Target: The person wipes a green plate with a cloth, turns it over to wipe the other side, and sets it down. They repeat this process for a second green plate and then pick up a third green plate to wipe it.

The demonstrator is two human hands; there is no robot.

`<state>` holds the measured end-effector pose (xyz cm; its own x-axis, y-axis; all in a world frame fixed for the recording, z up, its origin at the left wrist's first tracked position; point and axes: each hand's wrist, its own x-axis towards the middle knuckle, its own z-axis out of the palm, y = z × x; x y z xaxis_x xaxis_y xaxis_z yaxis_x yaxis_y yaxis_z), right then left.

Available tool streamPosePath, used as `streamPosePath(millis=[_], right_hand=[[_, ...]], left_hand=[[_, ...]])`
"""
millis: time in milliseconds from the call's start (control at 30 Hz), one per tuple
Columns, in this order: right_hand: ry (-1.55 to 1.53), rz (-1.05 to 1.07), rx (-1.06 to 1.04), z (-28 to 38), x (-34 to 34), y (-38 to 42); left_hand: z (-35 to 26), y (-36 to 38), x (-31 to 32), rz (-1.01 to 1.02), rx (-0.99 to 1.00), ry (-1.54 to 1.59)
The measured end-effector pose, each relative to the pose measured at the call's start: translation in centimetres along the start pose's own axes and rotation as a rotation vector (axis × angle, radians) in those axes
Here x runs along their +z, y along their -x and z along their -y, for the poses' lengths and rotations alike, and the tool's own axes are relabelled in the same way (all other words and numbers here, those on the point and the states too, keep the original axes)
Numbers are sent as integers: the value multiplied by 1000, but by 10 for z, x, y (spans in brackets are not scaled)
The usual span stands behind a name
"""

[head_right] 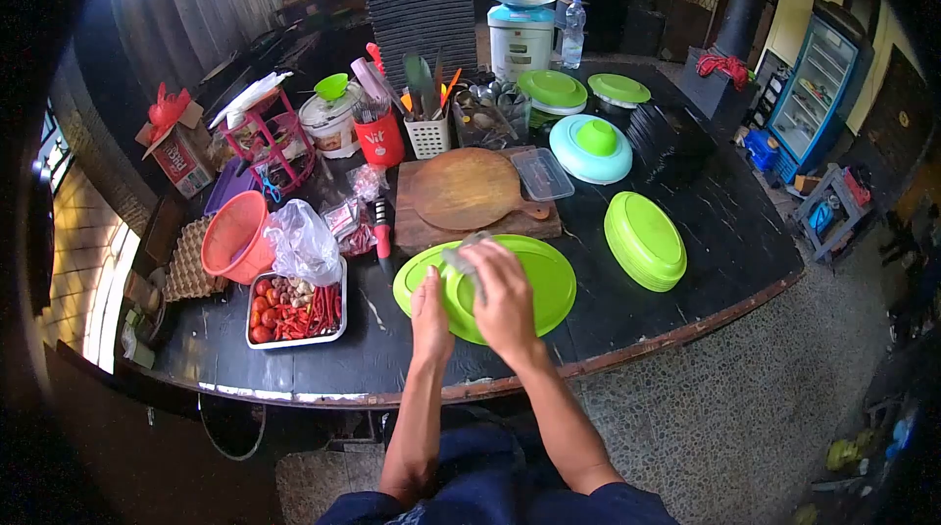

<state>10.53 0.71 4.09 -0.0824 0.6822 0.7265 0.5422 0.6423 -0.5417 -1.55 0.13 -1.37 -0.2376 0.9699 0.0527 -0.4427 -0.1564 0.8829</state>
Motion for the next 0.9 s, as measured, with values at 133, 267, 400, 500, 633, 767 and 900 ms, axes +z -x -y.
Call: streamPosePath(millis=[133,267,400,500,633,767,900], right_hand=[[-46,200,-121,15,4,18],[-16,277,-226,22,-5,42],[95,170,-300,-6,-17,53],[112,82,-304,-31,-26,51],[176,-157,-86,-57,-43,33],[153,-377,319,-63,-44,16],[173,-242,178,-44,-24,10]], left_hand=[[0,2,3,-195,-121,378],[-5,-6,-14,-182,-120,511],[-4,-10,-27,-220,-95,406],[-12,-8,-21,-190,-66,379],[-20,-8,-18,-151,-8,339],[-21,-6,-14,-117,8,238],[-18,3,11,-139,33,234]])
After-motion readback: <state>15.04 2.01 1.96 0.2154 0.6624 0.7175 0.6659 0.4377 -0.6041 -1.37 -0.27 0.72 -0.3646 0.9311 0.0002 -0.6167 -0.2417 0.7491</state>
